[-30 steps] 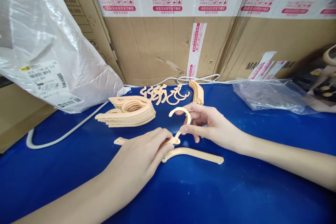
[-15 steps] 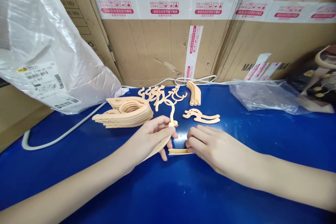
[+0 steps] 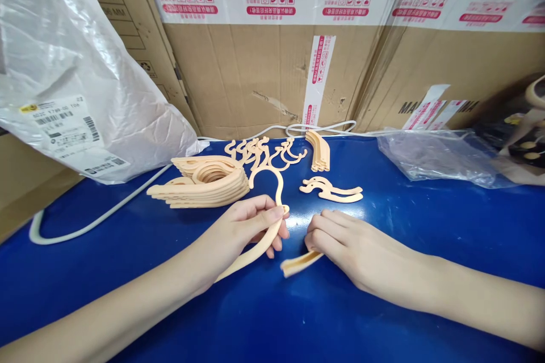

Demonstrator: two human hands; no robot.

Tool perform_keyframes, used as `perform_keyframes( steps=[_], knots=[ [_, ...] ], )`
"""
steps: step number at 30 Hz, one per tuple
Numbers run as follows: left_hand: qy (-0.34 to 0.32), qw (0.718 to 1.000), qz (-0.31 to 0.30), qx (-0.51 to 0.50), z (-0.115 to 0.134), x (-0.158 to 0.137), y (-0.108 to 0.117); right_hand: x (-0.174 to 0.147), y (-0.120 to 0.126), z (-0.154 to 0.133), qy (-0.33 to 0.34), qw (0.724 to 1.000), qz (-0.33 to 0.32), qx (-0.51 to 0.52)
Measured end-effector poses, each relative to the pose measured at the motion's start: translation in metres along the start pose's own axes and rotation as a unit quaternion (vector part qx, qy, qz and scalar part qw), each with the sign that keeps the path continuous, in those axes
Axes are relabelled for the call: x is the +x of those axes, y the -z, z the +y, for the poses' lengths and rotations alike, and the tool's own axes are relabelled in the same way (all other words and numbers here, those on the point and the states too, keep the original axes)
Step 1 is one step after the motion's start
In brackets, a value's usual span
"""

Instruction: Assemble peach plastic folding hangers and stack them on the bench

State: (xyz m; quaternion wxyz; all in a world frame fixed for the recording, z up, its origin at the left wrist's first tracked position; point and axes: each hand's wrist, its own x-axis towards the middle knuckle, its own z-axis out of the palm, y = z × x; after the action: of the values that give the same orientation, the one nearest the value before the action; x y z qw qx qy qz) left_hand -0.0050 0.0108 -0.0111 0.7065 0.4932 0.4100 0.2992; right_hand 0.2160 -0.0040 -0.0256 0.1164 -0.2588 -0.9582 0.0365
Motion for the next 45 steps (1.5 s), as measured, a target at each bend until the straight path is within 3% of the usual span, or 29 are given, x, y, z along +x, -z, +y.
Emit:
perform_keyframes(
  steps=[15, 27, 33, 45],
  knots=[
    [-0.017, 0.999, -0.014, 0.036, 0.001, 0.004, 0.001, -0.005, -0.002, -0.004, 0.019, 0.999, 0.035, -0.019],
    [0.007, 0.999, 0.007, 0.051, 0.002, 0.003, 0.002, -0.003, 0.001, 0.005, -0.045, 0.990, 0.116, -0.072],
    [0.062, 0.991, -0.055, 0.106, 0.005, 0.000, 0.003, -0.005, 0.002, 0.007, -0.039, 0.985, 0.130, -0.105],
    [0.084, 0.982, -0.120, 0.117, 0.007, 0.001, 0.006, -0.005, -0.001, 0.000, -0.020, 0.978, 0.152, -0.140]
  ],
)
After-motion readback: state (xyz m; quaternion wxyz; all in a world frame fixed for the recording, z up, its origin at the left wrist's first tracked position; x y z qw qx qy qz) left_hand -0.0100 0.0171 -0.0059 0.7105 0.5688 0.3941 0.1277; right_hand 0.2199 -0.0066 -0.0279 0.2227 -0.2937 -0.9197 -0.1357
